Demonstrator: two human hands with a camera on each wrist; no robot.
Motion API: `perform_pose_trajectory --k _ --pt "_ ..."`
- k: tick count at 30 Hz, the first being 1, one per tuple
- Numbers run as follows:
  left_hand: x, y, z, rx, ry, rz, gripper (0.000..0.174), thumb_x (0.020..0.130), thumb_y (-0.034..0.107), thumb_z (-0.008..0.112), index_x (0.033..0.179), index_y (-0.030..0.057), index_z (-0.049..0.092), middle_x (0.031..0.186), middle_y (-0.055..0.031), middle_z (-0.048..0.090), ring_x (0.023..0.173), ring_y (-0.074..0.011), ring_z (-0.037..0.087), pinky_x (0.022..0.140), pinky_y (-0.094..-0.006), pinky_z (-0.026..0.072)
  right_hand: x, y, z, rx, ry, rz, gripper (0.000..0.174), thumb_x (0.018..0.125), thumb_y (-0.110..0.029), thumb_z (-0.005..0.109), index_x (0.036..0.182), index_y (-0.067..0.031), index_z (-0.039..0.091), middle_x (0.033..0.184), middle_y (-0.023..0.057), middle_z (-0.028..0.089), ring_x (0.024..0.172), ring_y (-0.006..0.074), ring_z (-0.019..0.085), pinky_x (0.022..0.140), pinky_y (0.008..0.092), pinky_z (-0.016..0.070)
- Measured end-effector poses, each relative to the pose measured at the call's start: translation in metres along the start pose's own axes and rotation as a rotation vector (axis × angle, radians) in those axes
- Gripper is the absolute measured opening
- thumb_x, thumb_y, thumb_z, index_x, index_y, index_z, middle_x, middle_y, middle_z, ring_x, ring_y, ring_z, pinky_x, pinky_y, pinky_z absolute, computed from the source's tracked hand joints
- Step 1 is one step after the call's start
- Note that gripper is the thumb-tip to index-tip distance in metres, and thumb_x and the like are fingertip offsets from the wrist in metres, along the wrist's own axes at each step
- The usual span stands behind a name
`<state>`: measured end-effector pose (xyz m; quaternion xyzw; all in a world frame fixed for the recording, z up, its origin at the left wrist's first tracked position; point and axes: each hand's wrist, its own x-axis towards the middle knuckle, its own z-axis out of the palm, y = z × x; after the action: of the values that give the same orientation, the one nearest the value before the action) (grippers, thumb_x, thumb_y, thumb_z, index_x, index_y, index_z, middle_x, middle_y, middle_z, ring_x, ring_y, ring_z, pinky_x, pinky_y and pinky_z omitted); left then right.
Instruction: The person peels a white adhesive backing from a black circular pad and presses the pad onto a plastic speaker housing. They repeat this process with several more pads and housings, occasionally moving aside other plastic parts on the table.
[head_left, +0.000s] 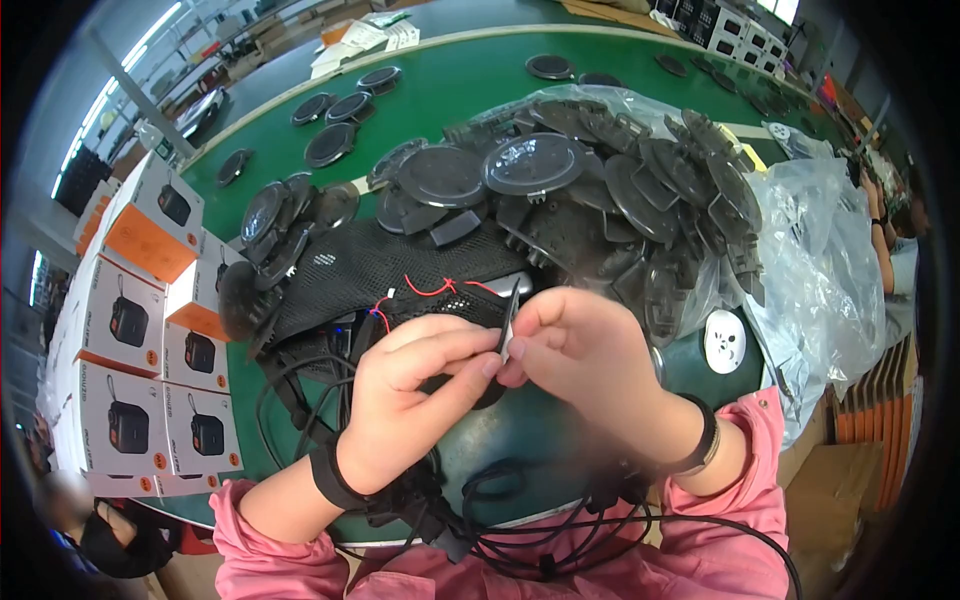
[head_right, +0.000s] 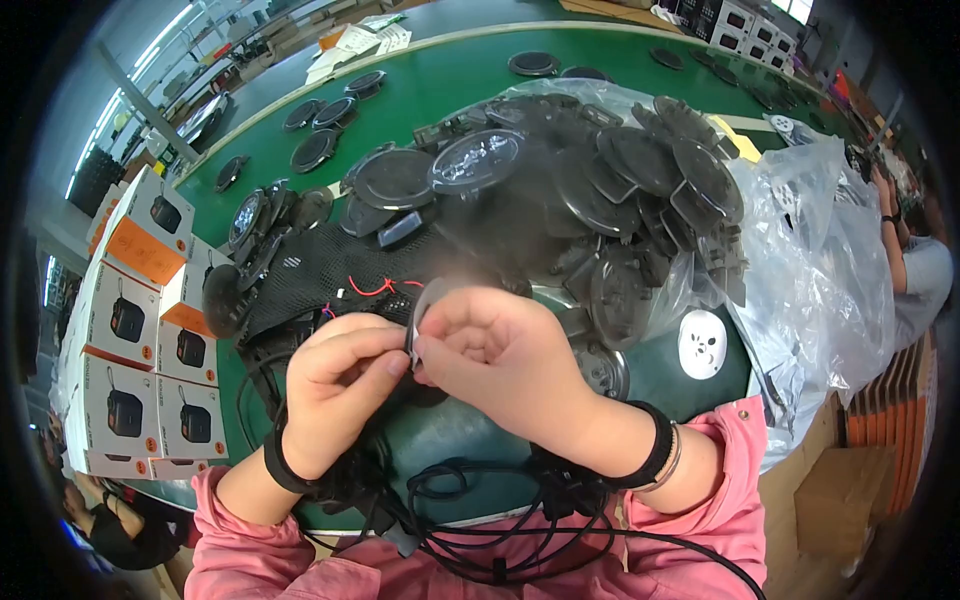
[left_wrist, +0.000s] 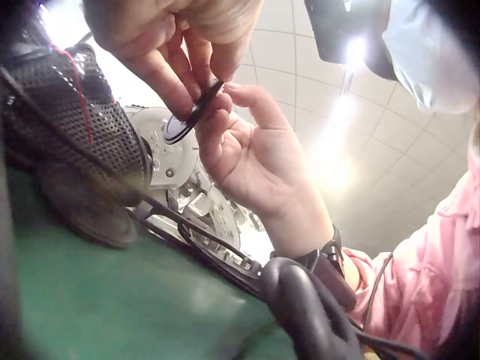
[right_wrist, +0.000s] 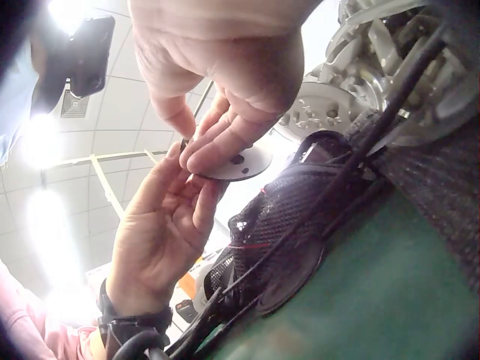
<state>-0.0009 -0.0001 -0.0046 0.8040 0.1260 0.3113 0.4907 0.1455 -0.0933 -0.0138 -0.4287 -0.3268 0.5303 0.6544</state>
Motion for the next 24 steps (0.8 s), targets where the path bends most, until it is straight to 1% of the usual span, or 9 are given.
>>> perform_pose_trajectory --k 3,5,9,13,15,16,19,22,24 --pt "-0.001 0.0 0.001 0.031 -0.026 0.007 0.019 0.073 -0.005 0.061 0.092 -0.004 0.059 0.088 -0.0096 0.056 0.075 -0.0129 0.059 0.066 -0.0216 0.049 -0.001 -0.001 0.0 -0.252 0.017 -0.059 0.007 0.077 0.0 0.059 0.082 -0.0003 0.054 0.075 0.0004 0.054 0.062 0.0049 0.052 0.054 0.0168 0.0412" --pt "-0.002 -0.001 0.006 -0.119 0.007 -0.033 0.02 0.072 -0.006 0.062 0.092 -0.004 0.058 0.09 -0.0096 0.055 0.075 -0.0128 0.059 0.066 -0.0214 0.0494 0.001 0.001 -0.002 -0.584 0.009 -0.324 0.007 0.073 0.002 0.06 0.076 -0.0011 0.054 0.072 0.0006 0.051 0.059 0.0047 0.048 0.052 0.0178 0.0395" --pt "-0.004 -0.003 0.006 -0.231 -0.003 -0.108 0.018 0.071 -0.006 0.062 0.089 -0.0046 0.057 0.089 -0.008 0.054 0.075 -0.011 0.057 0.067 -0.0205 0.0499 0.002 0.0 -0.008 -0.654 -0.086 -0.395 0.008 0.071 0.002 0.059 0.074 -0.0014 0.053 0.072 -0.0002 0.049 0.058 0.0036 0.046 0.051 0.0184 0.0386" --pt "-0.007 -0.005 0.001 -0.134 0.092 -0.094 0.01 0.075 -0.007 0.056 0.085 -0.0047 0.057 0.085 -0.0049 0.053 0.071 -0.006 0.055 0.061 -0.0169 0.0475 -0.006 -0.014 -0.008 -0.56 -0.106 -0.355 0.006 0.072 0.004 0.056 0.074 0.0001 0.052 0.074 0.0003 0.051 0.058 0.0038 0.047 0.052 0.0182 0.0388" --pt "-0.007 -0.01 0.004 -0.253 0.14 -0.098 0.007 0.078 -0.006 0.054 0.084 -0.0043 0.055 0.084 -0.0029 0.052 0.07 -0.0042 0.054 0.06 -0.0158 0.0461 -0.017 -0.032 -0.006 -0.137 -0.123 -0.178 0.005 0.072 0.007 0.051 0.074 0.002 0.051 0.077 0.0027 0.053 0.058 0.0053 0.049 0.052 0.0183 0.0392" --pt "-0.007 -0.011 0.004 -0.343 0.159 -0.134 0.006 0.079 -0.005 0.053 0.085 -0.0041 0.055 0.084 -0.0023 0.052 0.071 -0.0044 0.055 0.061 -0.0166 0.0469 -0.021 -0.039 -0.007 -0.108 -0.163 -0.249 0.009 0.071 0.01 0.046 0.075 0.0035 0.051 0.076 0.0065 0.054 0.058 0.0071 0.05 0.051 0.0187 0.0394" --pt "-0.009 -0.013 0.004 -0.452 0.173 -0.161 0.007 0.08 -0.004 0.052 0.087 -0.0035 0.053 0.085 -0.002 0.052 0.073 -0.0051 0.055 0.064 -0.0183 0.0483 -0.04 -0.056 -0.009 -0.137 -0.128 -0.541 0.006 0.071 -0.002 0.052 0.072 0.0035 0.049 0.073 0.0107 0.054 0.053 0.0086 0.05 0.047 0.0196 0.0391" --pt "-0.009 -0.009 0.003 -0.487 0.158 -0.173 0.009 0.082 -0.003 0.051 0.09 -0.0026 0.052 0.088 -0.0034 0.055 0.076 -0.0073 0.056 0.066 -0.0215 0.0501 -0.07 -0.072 -0.021 -0.124 0.129 -0.708 0.014 0.071 -0.01 0.055 0.07 0.0022 0.047 0.07 0.0126 0.055 0.042 0.009 0.047 0.038 0.0189 0.0356" --pt "-0.01 -0.008 0.002 -0.435 0.14 -0.166 0.008 0.082 -0.003 0.05 0.09 -0.0027 0.052 0.088 -0.004 0.055 0.074 -0.0081 0.056 0.065 -0.0223 0.05 -0.092 -0.084 -0.041 -0.321 0.377 -0.707 0.007 0.07 -0.005 0.051 0.07 0.0005 0.046 0.068 0.0089 0.054 0.047 0.0077 0.047 0.042 0.0185 0.0352"
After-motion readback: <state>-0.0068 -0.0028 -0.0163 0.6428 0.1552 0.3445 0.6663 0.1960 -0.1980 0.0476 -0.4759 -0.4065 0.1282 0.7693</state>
